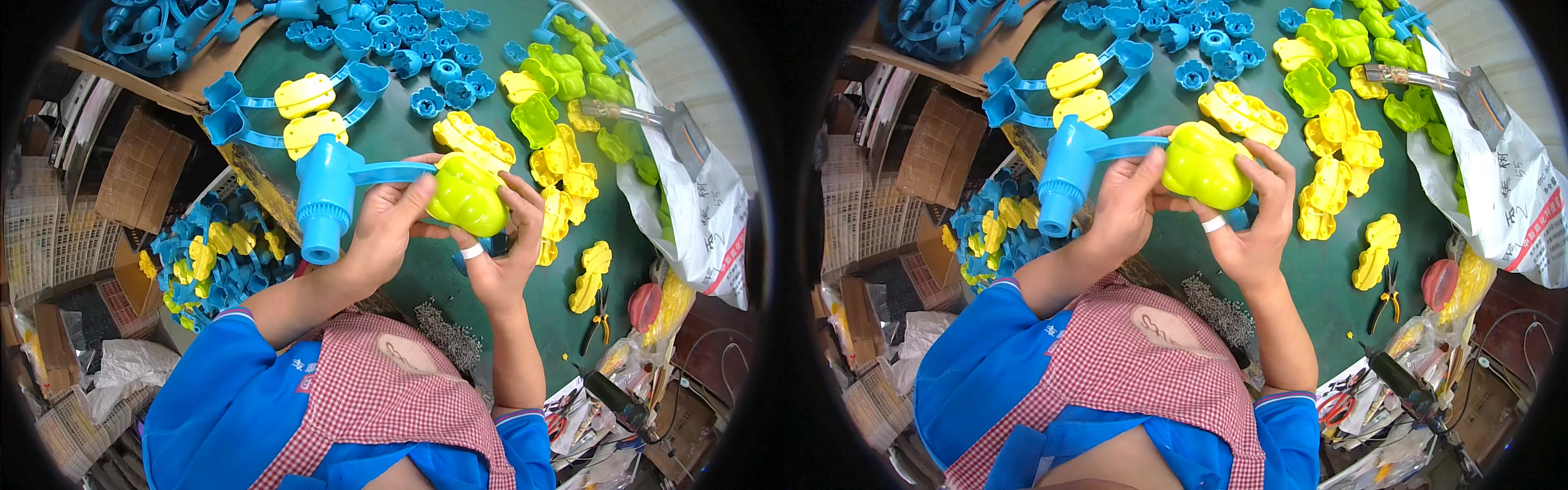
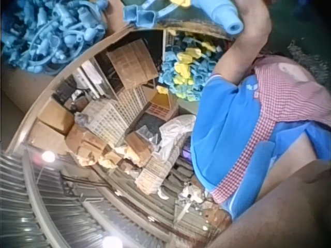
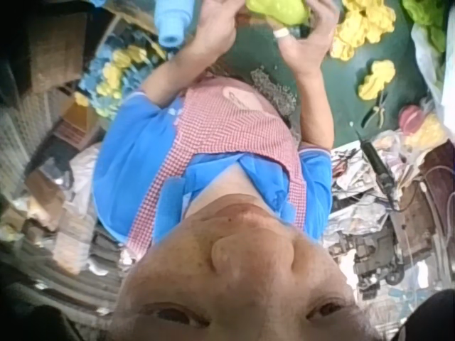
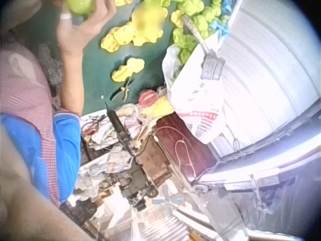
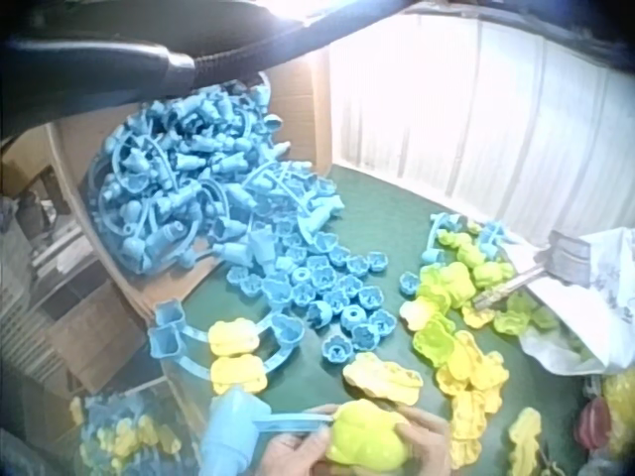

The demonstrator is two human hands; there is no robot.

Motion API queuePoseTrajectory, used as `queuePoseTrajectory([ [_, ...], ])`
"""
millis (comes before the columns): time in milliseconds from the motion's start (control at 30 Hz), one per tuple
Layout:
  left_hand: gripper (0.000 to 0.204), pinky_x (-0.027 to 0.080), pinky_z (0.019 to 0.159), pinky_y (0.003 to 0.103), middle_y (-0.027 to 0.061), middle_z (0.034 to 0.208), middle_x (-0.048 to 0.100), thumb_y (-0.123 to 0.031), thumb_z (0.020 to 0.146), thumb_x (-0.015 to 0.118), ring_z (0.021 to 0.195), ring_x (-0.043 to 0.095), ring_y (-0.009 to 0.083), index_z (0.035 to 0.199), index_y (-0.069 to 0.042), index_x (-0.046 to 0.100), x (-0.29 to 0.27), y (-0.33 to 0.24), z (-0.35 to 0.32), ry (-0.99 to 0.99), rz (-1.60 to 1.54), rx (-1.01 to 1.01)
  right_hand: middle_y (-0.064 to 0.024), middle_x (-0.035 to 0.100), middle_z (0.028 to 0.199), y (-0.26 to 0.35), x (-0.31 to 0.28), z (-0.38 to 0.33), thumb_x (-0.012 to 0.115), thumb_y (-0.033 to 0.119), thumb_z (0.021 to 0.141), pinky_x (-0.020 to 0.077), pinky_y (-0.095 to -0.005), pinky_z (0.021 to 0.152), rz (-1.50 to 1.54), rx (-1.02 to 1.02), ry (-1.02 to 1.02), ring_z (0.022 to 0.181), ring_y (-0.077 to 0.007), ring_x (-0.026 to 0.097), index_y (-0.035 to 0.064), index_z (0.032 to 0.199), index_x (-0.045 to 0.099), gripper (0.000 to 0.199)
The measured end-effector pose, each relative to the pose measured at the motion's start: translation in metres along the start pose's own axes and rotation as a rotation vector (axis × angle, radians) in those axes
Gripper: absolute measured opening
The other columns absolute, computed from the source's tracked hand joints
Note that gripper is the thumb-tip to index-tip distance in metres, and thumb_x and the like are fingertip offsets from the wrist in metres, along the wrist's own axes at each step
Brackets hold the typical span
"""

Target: The person assembles blue and yellow plastic components on a green workbench. They use a handheld power tool to fasten small metal pins into the parts, then connect the pieces together by hand. Finished assemblies are placed into a white basket.

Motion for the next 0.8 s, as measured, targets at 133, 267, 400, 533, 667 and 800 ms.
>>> queuePoseTrajectory([
  [133, 0.047, 0.053, 0.055, 0.019, 0.0065, 0.1, 0.068, -0.013, 0.086, 0.069, 0.081, 0.065, 0.0082, 0.128, -0.002, 0.049, -0.006, -0.009, 0.003, 0.109, 0.08, 0.03, -0.0196, 0.049, 0.131, 0.0, 0.01, 0.003, 0.085, 0.018, 0.067, 0.0488, -0.0371, 0.092, 0.082, 0.152, 0.119, 0.113, -0.0274, 0.056, 0.0014, 0.132, 0.043, 0.079],
  [267, 0.047, 0.05, 0.054, 0.018, 0.0062, 0.101, 0.066, -0.018, 0.088, 0.066, 0.084, 0.064, 0.0069, 0.129, -0.001, 0.048, -0.022, -0.004, 0.0, 0.075, 0.061, -0.057, -0.0165, 0.055, 0.124, -0.018, 0.033, -0.006, 0.085, 0.017, 0.065, 0.0516, -0.0357, 0.087, 0.347, 0.505, 0.263, 0.109, -0.0266, 0.059, 0.0055, 0.131, 0.044, 0.078],
  [400, 0.046, 0.054, 0.079, 0.031, 0.0062, 0.125, 0.055, -0.039, 0.093, 0.049, 0.11, 0.057, 0.0183, 0.129, -0.011, 0.047, -0.046, -0.01, -0.029, 0.146, 0.031, -0.232, -0.0046, 0.061, 0.122, 0.039, 0.053, -0.007, 0.074, 0.023, 0.067, 0.0425, -0.0436, 0.099, -0.424, -0.523, 0.453, 0.111, -0.0198, 0.058, 0.025, 0.117, 0.059, 0.052],
  [533, 0.038, 0.057, 0.081, 0.035, 0.0118, 0.121, 0.054, -0.008, 0.091, 0.055, 0.108, 0.06, 0.0237, 0.127, -0.007, 0.041, -0.135, -0.007, -0.033, -0.343, 0.104, 0.082, 0.0011, 0.054, 0.131, 0.013, 0.059, 0.03, 0.078, 0.032, 0.061, 0.0223, -0.0478, 0.109, -0.414, -0.558, 0.395, 0.119, -0.0187, 0.05, 0.0285, 0.115, 0.06, 0.057],
  [667, 0.032, 0.055, 0.083, 0.039, 0.0081, 0.121, 0.055, -0.013, 0.093, 0.058, 0.111, 0.059, 0.0223, 0.122, -0.01, 0.043, -0.175, 0.005, -0.005, -0.56, 0.115, 0.204, -0.0173, 0.052, 0.123, -0.087, 0.027, 0.159, 0.07, 0.014, 0.076, 0.0406, -0.0433, 0.096, -0.451, -0.306, 0.093, 0.112, -0.0382, 0.05, 0.008, 0.119, 0.056, 0.045],
  [800, 0.031, 0.052, 0.07, 0.029, 0.0036, 0.11, 0.054, -0.013, 0.094, 0.057, 0.091, 0.058, 0.0128, 0.121, -0.01, 0.041, -0.178, -0.011, 0.008, -0.689, 0.194, 0.323, -0.0249, 0.04, 0.135, -0.207, -0.005, 0.249, 0.071, 0.023, 0.076, 0.0396, -0.0459, 0.101, -0.847, -0.031, -0.025, 0.123, -0.0416, 0.041, 0.0104, 0.132, 0.047, 0.062],
])
Point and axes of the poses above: each hand's wrist, its own z-axis towards the middle knuckle, its own x-axis out of the palm, y = z × x, the point moved 9 cm from there along z, towards the middle knuckle
